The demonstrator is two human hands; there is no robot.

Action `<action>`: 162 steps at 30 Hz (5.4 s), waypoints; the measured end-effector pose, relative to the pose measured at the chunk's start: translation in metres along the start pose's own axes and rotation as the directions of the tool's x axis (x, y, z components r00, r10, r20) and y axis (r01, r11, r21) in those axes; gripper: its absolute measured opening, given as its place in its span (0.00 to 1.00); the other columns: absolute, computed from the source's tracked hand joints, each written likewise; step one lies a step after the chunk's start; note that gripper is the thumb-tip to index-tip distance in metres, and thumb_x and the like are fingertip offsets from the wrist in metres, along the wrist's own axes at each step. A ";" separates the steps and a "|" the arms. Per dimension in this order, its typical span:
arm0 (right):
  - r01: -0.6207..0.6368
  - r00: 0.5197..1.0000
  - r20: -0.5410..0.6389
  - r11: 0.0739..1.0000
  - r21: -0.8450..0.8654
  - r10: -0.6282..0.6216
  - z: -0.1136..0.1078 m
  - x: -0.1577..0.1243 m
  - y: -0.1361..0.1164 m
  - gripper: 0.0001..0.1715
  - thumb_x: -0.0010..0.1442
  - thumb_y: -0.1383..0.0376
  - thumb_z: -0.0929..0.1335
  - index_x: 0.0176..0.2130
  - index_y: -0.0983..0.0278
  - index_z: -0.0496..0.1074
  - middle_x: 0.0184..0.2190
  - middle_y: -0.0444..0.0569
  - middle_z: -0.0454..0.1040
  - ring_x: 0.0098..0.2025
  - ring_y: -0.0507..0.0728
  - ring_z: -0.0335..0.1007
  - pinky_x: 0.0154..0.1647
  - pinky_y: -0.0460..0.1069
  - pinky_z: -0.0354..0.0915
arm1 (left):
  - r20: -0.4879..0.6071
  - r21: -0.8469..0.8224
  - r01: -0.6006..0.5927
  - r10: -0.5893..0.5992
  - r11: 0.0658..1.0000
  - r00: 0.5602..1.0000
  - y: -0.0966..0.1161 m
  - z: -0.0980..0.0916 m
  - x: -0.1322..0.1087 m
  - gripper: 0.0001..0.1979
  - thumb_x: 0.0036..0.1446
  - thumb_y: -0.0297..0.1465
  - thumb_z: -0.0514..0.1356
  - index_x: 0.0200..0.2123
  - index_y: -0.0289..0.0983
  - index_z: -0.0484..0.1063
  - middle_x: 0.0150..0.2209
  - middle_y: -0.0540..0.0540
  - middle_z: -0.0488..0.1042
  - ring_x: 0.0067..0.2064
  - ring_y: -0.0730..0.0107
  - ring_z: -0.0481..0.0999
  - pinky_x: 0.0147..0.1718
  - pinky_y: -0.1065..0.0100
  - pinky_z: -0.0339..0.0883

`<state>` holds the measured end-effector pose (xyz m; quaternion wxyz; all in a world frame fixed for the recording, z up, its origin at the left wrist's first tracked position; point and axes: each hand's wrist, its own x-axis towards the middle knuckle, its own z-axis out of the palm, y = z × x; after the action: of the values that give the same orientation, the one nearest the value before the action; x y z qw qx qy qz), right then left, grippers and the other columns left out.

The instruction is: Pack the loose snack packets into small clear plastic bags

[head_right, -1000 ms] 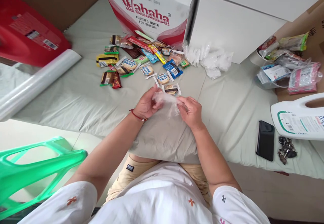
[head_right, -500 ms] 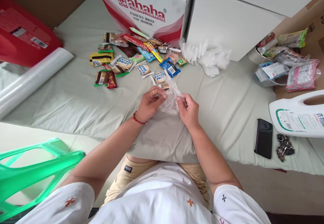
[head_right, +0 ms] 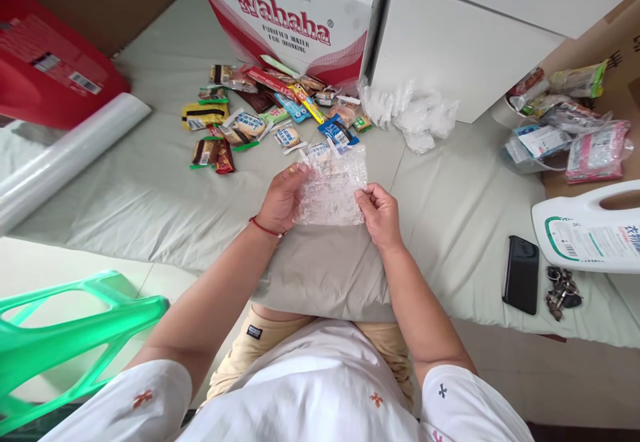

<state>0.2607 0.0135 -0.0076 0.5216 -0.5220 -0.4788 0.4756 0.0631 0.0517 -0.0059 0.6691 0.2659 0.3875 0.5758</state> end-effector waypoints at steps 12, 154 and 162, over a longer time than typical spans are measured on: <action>-0.040 0.987 -0.148 0.992 0.122 0.058 -0.010 0.013 -0.014 0.23 0.49 0.47 0.80 0.34 0.60 0.77 0.28 0.41 0.70 0.26 0.49 0.58 0.24 0.45 0.57 | 0.145 0.141 0.002 -0.023 0.990 0.989 0.000 0.003 -0.008 0.22 0.43 0.46 0.78 0.27 0.37 0.75 0.27 0.51 0.73 0.27 0.75 0.68 0.29 0.70 0.62; -0.407 0.799 0.533 0.903 0.135 0.280 0.007 -0.010 -0.021 0.24 0.46 0.58 0.81 0.40 0.62 0.74 0.34 0.43 0.79 0.23 0.46 0.61 0.17 0.41 0.48 | 0.276 0.810 -0.484 0.514 0.331 0.812 -0.020 0.005 -0.102 0.09 0.68 0.33 0.56 0.38 0.40 0.76 0.35 0.44 0.77 0.41 0.60 0.75 0.42 0.59 0.68; -0.365 0.829 0.515 0.909 0.203 0.218 0.008 -0.011 -0.022 0.22 0.51 0.51 0.80 0.37 0.62 0.75 0.29 0.41 0.75 0.21 0.46 0.57 0.18 0.43 0.51 | 0.144 0.789 -0.386 0.467 0.478 0.872 -0.023 0.009 -0.090 0.09 0.64 0.37 0.64 0.33 0.40 0.76 0.30 0.49 0.75 0.32 0.69 0.71 0.34 0.66 0.64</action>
<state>0.2515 0.0033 0.0148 0.3778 -0.3717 -0.4311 0.7302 0.0800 -0.0396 -0.0007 0.2950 0.5971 0.5539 0.4997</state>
